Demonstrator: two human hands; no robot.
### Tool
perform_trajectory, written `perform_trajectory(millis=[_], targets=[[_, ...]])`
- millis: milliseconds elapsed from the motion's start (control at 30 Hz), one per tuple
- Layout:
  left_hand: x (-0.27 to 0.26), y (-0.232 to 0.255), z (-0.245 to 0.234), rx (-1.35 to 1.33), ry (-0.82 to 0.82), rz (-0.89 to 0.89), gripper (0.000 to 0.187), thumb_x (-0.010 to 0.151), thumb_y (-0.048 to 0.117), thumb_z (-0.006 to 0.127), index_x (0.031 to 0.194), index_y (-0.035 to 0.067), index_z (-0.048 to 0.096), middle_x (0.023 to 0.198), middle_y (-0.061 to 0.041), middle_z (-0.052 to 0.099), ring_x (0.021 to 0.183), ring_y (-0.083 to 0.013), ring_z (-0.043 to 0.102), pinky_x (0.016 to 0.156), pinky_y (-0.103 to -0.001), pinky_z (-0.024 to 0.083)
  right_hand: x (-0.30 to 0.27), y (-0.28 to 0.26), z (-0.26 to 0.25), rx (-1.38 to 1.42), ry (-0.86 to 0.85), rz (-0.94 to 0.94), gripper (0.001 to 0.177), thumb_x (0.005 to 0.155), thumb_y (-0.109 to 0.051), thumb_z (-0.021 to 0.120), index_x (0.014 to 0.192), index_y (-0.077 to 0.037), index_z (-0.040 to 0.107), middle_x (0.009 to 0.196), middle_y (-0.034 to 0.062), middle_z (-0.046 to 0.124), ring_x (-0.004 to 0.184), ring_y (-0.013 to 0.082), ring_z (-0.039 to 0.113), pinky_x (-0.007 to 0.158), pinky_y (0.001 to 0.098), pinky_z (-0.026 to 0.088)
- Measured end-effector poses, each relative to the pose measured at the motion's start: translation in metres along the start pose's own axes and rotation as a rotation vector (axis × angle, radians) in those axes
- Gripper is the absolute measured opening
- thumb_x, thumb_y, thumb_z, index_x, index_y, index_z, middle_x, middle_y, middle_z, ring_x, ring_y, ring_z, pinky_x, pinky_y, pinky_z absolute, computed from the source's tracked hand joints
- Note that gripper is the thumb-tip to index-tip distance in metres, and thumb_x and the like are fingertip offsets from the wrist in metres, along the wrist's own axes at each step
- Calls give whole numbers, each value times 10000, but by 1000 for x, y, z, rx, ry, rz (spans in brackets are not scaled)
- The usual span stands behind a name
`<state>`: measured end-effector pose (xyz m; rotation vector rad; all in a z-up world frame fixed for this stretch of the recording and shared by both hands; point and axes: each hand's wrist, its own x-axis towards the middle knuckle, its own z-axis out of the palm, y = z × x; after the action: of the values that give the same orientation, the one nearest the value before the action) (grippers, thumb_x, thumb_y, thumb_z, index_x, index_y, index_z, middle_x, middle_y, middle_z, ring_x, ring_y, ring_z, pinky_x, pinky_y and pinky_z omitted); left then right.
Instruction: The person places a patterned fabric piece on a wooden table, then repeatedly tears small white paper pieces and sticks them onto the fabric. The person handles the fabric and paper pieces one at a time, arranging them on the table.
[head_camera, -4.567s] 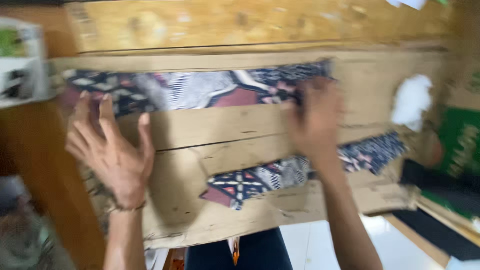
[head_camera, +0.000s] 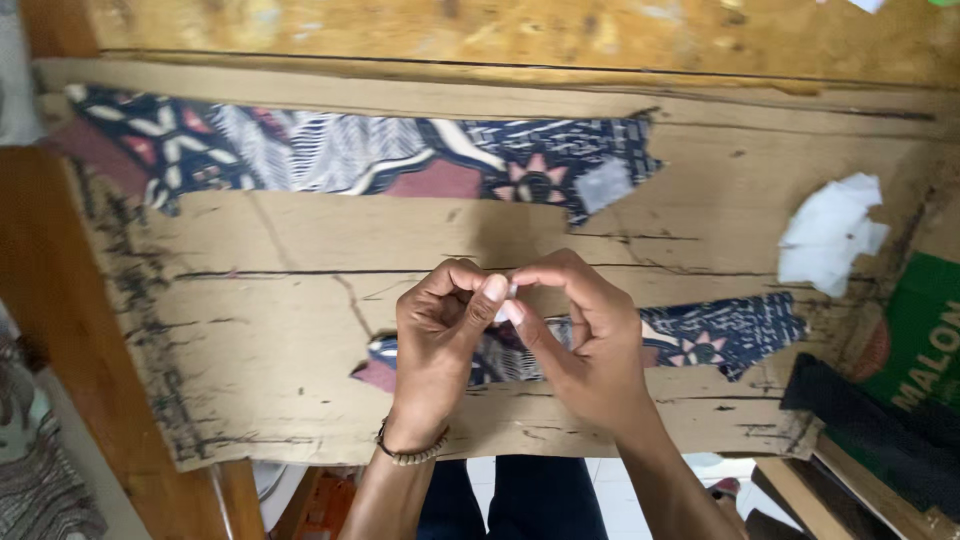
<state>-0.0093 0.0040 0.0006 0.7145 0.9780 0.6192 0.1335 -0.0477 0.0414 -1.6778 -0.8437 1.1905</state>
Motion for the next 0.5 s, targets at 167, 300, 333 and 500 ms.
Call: perform_trajectory(millis=[167, 300, 333, 500], targets=[[-6, 15, -40, -252, 54, -32, 184, 1048, 130, 664, 906, 14, 691, 839, -13, 670, 760, -57, 563, 697, -245, 458, 13, 8, 42, 260, -119, -90, 97, 1023, 47, 654, 1115, 15, 655, 1063, 57, 618, 968, 95, 594, 846, 241, 493], [-10, 24, -73, -344, 92, -45, 224, 1060, 172, 637, 900, 24, 691, 824, -9, 683, 745, -57, 570, 694, -249, 469, 19, 14, 74, 324, -146, -17, 78, 1058, 13, 630, 1135, 6, 624, 1095, 56, 612, 1027, 105, 596, 924, 260, 490], [-10, 26, -79, -324, 107, -37, 228, 1061, 179, 636, 902, 25, 691, 818, -8, 683, 737, -57, 568, 684, -247, 467, 22, 14, 81, 331, -150, 28, 86, 1058, 3, 631, 1142, 9, 616, 1113, 61, 608, 1048, 109, 593, 934, 265, 484], [-18, 41, -103, 20, 343, 35, 171, 1038, 139, 690, 915, 21, 705, 756, -8, 640, 653, -56, 514, 584, -238, 413, 30, 6, 124, 516, -122, 99, 269, 1039, -140, 608, 1270, -7, 573, 1156, 66, 636, 1093, 119, 637, 974, 283, 519]])
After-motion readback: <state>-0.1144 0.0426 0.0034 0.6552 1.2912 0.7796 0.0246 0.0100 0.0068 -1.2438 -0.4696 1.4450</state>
